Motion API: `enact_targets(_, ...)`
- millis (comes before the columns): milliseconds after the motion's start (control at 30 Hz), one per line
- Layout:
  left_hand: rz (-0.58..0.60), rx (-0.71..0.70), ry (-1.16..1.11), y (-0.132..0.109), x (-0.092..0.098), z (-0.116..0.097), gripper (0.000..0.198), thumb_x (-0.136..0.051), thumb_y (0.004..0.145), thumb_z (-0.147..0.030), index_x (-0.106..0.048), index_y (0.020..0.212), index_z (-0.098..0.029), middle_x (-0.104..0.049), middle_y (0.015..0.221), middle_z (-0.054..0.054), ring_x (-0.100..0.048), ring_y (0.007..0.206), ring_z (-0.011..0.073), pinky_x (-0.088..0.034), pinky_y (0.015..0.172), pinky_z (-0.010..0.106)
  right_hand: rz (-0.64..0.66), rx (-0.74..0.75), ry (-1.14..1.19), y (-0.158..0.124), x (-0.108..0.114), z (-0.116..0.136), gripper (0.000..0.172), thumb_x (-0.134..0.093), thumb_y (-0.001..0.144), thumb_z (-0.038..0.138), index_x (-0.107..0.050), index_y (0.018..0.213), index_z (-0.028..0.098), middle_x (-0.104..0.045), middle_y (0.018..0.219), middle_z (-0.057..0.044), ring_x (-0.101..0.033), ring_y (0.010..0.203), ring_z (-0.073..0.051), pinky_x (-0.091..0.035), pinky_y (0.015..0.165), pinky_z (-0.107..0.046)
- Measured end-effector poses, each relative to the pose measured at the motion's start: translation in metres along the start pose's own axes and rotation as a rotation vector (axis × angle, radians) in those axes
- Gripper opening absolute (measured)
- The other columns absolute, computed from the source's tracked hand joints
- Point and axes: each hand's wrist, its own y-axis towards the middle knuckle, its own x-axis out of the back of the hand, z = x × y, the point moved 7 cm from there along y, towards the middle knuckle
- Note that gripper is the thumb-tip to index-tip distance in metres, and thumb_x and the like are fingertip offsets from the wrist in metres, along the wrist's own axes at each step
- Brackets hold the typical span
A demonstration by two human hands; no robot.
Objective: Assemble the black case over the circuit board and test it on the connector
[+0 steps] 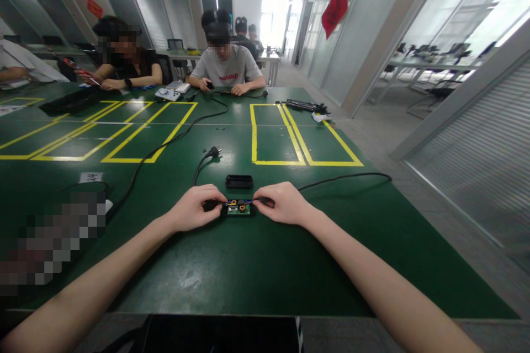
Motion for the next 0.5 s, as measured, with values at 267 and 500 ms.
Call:
enact_targets(267, 0.001, 0.03, 0.11, -0.0009, 0.0, 0.0045, 0.022, -0.058, 0.094, -0.02, -0.077, 0.105, -0.019, -0.074, 0.096, 0.005, -0.069, 0.081, 0.017, -0.054, 0.074, 0.028, -0.06, -0.034, -0.031, 0.003, -0.0021, -0.0061, 0.016, -0.057, 0.094, 0.026, -0.073, 0.095, 0.021, -0.078, 0.088, -0.005, -0.072, 0.071, -0.018, -0.052, 0.066, -0.028)
enact_targets(500, -0.026, 0.084, 0.266, 0.0005, 0.0021, 0.0068, 0.024, -0.058, 0.097, -0.022, -0.077, 0.111, -0.023, -0.073, 0.097, 0.005, -0.068, 0.087, 0.019, -0.055, 0.077, 0.029, -0.038, -0.016, 0.038, 0.0017, -0.0013, -0.0063, 0.016, -0.059, 0.092, 0.026, -0.071, 0.103, 0.021, -0.077, 0.09, -0.005, -0.071, 0.071, -0.018, -0.053, 0.068, -0.028)
